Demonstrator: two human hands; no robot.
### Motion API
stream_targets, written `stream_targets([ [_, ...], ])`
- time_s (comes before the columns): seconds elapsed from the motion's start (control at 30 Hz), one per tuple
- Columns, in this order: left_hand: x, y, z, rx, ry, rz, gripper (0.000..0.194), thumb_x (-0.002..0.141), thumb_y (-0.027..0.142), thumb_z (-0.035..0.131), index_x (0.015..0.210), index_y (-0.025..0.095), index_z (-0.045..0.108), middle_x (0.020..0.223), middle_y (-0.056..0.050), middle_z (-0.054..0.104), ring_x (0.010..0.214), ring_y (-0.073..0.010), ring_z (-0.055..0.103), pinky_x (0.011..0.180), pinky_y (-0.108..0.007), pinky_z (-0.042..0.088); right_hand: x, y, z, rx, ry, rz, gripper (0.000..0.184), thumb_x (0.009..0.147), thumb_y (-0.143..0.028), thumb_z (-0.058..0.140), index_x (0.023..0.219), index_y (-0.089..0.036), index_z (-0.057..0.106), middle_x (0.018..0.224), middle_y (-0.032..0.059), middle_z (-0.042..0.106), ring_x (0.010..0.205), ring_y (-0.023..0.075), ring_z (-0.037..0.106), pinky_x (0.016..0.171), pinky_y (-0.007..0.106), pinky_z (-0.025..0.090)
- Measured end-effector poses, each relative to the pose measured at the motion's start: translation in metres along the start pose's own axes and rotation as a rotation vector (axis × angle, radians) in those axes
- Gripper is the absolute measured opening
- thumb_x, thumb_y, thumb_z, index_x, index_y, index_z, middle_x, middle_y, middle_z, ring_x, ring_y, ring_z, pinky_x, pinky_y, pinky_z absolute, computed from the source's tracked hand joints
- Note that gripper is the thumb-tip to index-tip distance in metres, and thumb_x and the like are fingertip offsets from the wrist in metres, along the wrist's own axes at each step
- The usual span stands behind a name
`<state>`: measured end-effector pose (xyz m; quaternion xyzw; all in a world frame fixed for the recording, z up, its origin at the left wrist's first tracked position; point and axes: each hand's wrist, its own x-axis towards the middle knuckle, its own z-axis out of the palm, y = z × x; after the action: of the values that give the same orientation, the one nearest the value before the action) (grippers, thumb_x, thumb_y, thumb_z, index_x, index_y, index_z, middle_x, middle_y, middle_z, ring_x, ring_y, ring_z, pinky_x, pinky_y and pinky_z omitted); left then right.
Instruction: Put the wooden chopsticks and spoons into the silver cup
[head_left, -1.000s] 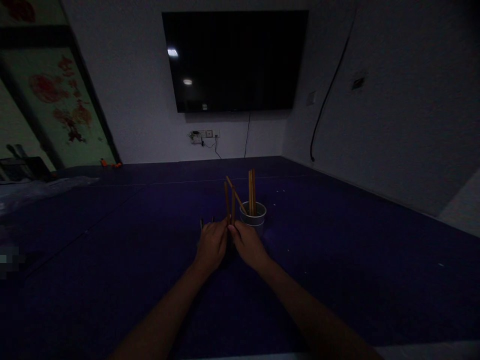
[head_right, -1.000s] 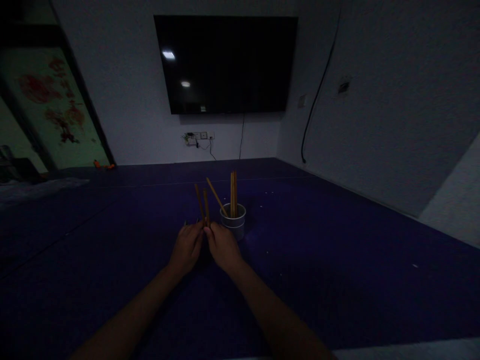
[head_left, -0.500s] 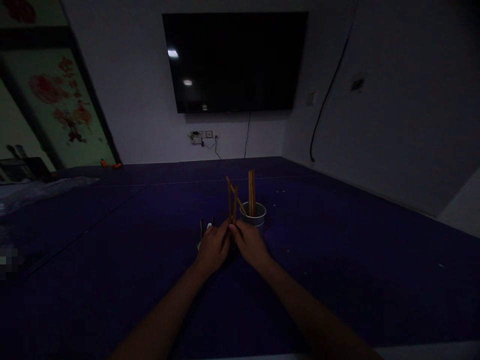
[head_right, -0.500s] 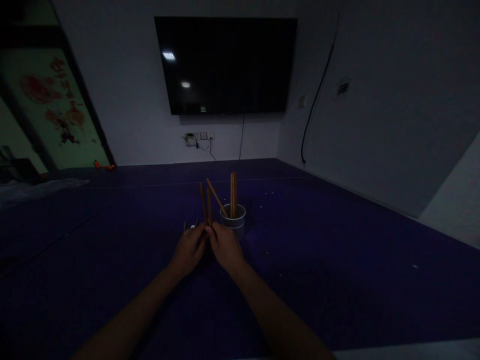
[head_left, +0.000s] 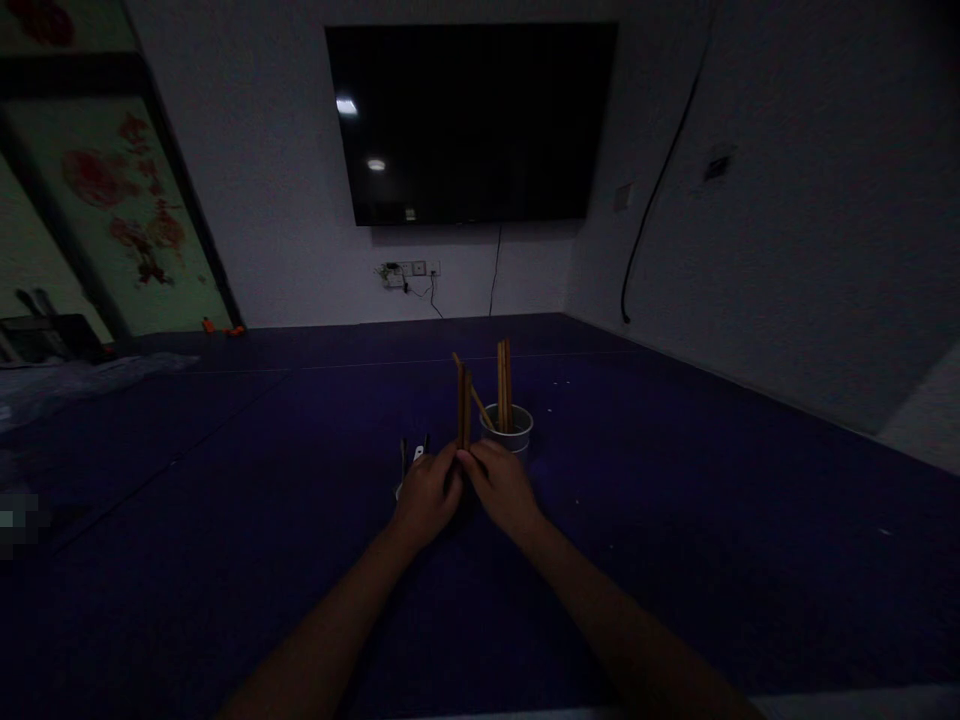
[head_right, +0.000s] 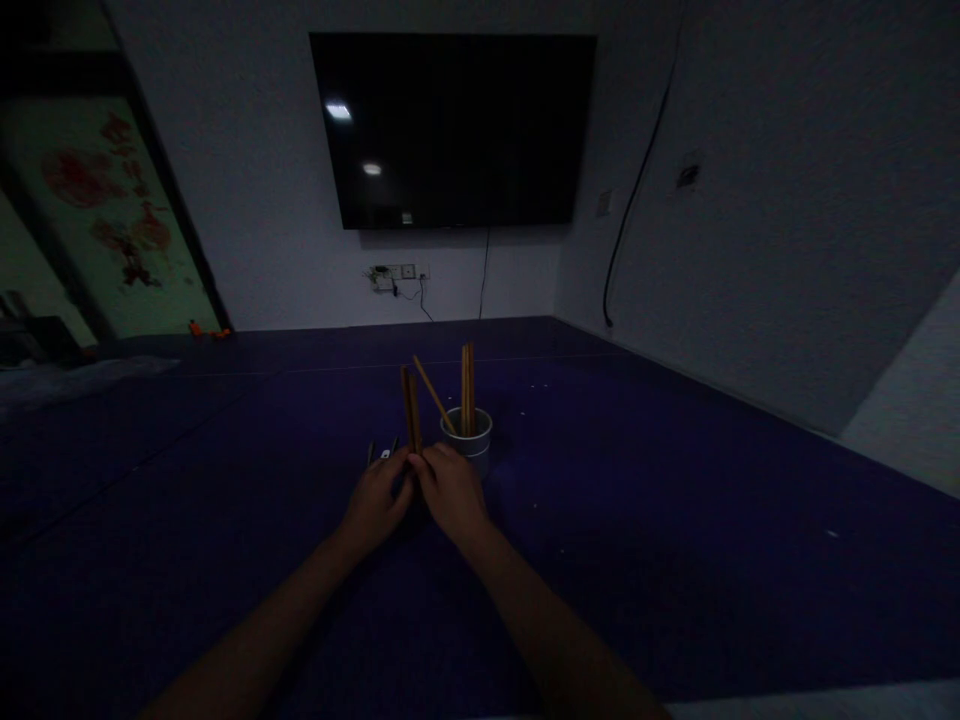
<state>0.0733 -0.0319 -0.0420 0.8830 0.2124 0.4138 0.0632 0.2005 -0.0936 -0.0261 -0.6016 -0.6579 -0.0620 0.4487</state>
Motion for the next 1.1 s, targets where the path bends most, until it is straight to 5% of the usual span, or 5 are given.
stream_targets([
  [1.1,-0.0013,0.0000,-0.0021,-0.168,-0.084,-0.055,0.052,0.082,0.018,0.046,0.133,0.018,0.040,0.102,-0.009,0.067,0.091,-0.0188,0.064,0.082,-0.034,0.051,0.0000,0.0038,0.0041,0.064,0.039,-0.015,0.035,0.094,-0.033,0.038,0.064,-0.020,0.051,0.067,0.0015,0.056,0.064,0.0143,0.053,0.063,0.026,0.040],
])
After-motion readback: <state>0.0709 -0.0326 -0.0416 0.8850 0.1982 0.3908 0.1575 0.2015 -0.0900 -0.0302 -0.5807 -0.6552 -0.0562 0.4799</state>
